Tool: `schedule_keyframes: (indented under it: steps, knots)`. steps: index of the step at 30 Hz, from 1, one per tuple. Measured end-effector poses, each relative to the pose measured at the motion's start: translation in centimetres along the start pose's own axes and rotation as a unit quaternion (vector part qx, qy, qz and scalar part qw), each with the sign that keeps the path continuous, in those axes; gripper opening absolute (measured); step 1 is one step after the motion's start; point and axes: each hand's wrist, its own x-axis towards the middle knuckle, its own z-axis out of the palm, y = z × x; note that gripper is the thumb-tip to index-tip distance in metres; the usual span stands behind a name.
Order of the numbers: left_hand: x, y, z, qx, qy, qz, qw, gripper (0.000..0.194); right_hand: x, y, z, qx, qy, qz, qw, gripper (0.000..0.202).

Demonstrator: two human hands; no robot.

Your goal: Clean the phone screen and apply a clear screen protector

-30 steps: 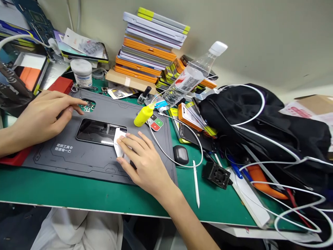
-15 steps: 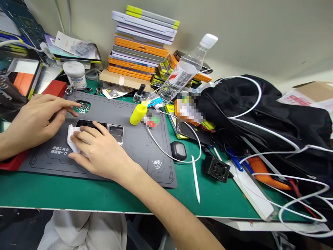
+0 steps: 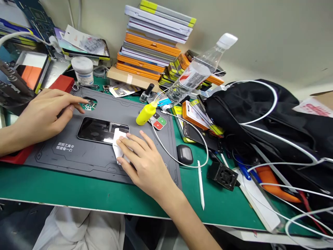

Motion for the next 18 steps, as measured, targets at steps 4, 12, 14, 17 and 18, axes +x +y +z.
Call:
schedule_keyframes:
  steps: [4, 12, 14, 17, 18]
  knots:
    - [0.2, 0.1, 0.0, -0.019, -0.002, -0.009, 1.0, 0.053, 1.8, -0.8, 0.4, 0.015, -0.026, 0.003, 1.0, 0.048]
    - [0.1, 0.1, -0.7, 0.005, -0.021, 0.003, 1.0, 0.053, 10.2, -2.6, 3.3, 0.0, -0.102, -0.063, 0.993, 0.054]
    - [0.0, 0.1, -0.7, 0.013, -0.02, 0.002, 1.0, 0.055, 11.5, -2.4, 3.8, -0.002, -0.111, -0.065, 0.992, 0.057]
    - [0.0, 0.2, -0.7, 0.021, -0.02, -0.002, 1.0, 0.059, 11.8, -1.6, 3.9, 0.002, -0.106, -0.041, 0.993, 0.051]
    - [0.0, 0.3, -0.8, 0.021, -0.023, -0.003, 1.0, 0.06, 11.4, -1.3, 3.8, 0.005, -0.099, -0.029, 0.995, 0.048]
